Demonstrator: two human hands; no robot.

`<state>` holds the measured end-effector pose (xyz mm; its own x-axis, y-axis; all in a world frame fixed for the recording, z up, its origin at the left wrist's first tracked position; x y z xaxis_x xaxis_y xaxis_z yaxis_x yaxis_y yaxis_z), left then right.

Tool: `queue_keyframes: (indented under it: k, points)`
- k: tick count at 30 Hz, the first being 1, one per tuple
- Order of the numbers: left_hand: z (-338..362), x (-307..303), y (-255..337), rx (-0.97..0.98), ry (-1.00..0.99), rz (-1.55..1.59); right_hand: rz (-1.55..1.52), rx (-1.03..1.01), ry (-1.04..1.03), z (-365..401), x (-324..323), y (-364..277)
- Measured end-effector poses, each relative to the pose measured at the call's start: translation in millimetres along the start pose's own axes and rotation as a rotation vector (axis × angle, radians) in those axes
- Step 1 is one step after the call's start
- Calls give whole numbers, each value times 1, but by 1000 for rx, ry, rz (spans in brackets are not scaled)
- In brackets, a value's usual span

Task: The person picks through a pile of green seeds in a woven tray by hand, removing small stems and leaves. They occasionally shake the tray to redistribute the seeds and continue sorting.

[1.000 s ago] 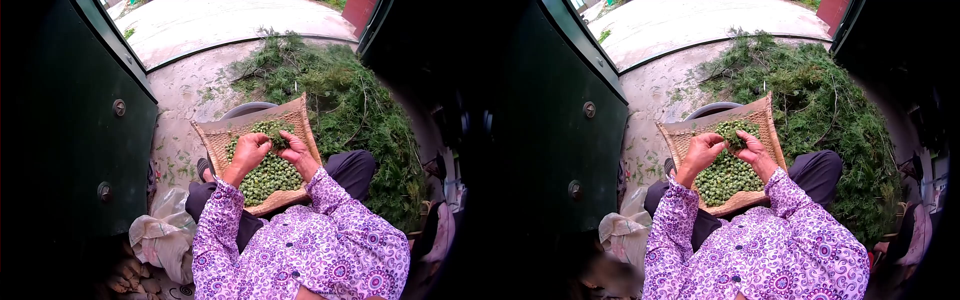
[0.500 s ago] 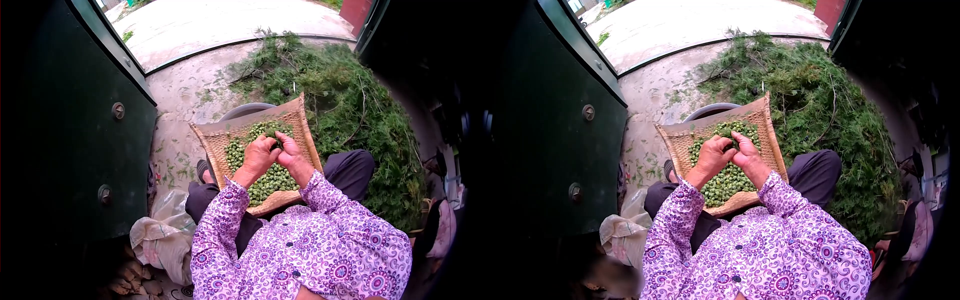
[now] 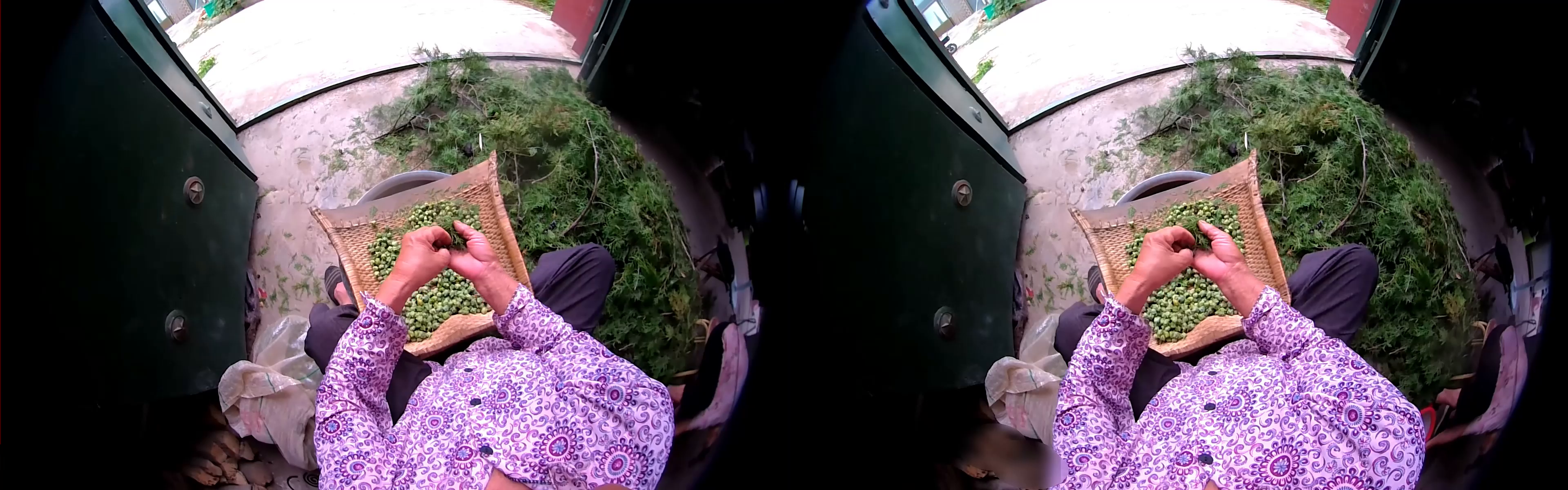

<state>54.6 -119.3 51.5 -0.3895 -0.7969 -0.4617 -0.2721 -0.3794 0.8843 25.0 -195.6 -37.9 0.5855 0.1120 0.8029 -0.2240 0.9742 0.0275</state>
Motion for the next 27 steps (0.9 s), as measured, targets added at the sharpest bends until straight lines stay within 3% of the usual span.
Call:
queue_keyframes:
  k: [1,2,7,9,13,15,17,19,21,23,27]
  points:
    - [0,5,-10,-111,-59,153,-3,-3,-2,1,1,-1]
    - [0,6,-12,-115,-66,111,-13,-9,-4,2,1,-2]
    - [2,1,9,-27,-23,-38,45,38,-112,3,7,3]
    - [2,2,9,-1,6,-157,58,-2,-89,1,1,2]
    - [2,-1,3,-19,58,-80,42,-62,-19,5,0,1]
    - [3,-1,-7,-165,9,93,-35,0,-30,3,1,2]
    - [1,-1,-10,-188,-62,158,-81,84,-42,8,9,7]
    - [6,7,-13,-350,-196,603,-90,90,-53,11,10,5]
    - [6,3,-11,-323,-213,706,-69,89,-111,10,11,2]
    - [8,4,-11,-411,-212,1044,-100,90,-129,10,12,0]
    - [11,3,-4,-426,-219,1244,-64,79,-111,18,15,-2]
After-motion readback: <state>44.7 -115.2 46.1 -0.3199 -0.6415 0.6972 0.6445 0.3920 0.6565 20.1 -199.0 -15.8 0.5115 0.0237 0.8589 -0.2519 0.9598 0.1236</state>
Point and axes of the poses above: each hand's wrist, its own z-axis away from the middle knuckle, its own x-axis out of the palm, y = z × x, the point moved 9 cm from there along -z, towards the middle knuckle, and after that the axes turned 7 degrees about -z, right-handed, at the moved point
